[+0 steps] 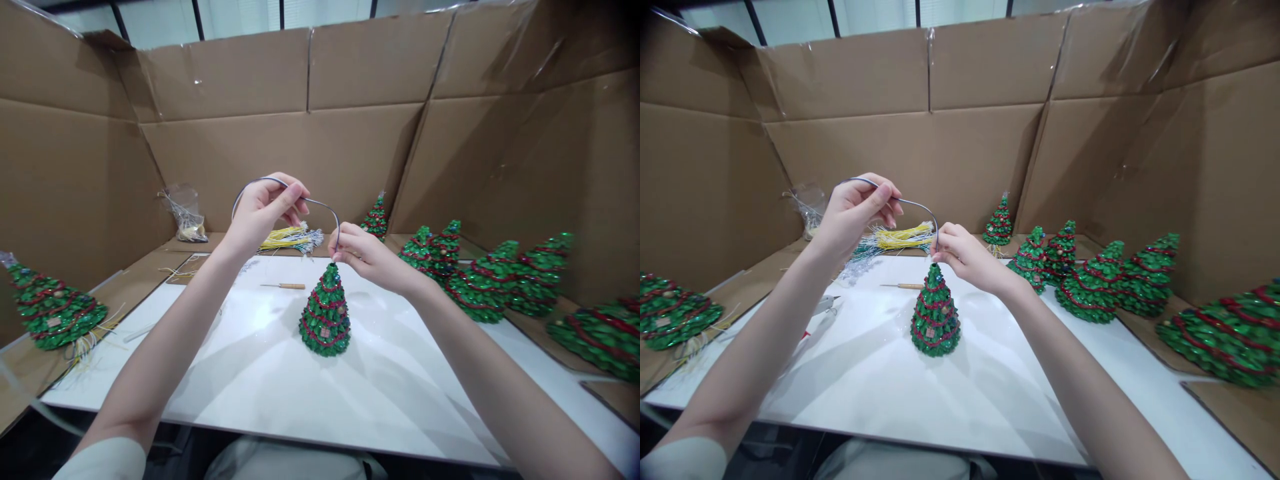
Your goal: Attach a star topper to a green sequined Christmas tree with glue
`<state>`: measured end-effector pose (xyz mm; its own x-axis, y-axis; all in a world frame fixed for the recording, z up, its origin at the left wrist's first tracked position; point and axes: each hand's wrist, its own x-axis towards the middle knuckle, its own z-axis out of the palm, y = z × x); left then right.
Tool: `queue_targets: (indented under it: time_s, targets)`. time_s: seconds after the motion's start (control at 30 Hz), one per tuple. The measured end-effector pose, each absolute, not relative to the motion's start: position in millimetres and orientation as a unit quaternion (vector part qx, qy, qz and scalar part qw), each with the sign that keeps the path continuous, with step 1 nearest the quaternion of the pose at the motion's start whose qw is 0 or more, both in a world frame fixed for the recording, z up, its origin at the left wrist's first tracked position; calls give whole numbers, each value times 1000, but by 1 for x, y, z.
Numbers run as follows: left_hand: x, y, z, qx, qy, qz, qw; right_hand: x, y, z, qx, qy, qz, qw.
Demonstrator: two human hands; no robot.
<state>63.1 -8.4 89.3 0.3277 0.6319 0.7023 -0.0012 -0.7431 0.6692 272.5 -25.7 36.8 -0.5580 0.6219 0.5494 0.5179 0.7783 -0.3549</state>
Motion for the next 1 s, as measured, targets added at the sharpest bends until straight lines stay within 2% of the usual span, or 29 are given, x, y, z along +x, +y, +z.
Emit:
queue_targets:
  time_s: [0.3, 0.53, 0.8, 1.0]
  targets:
    - [63, -9, 88, 758, 198, 545, 299, 269, -23, 32, -312, -881, 22, 355]
    - [63, -9, 88, 760, 206, 545, 289, 270, -27, 36, -322, -890, 12, 322]
    - [62, -8, 87, 759, 215, 540, 294, 278, -29, 39, -314, -866, 144, 362]
    - [63, -8, 87, 761, 205, 535, 303, 281, -29, 40, -310, -835, 187, 415]
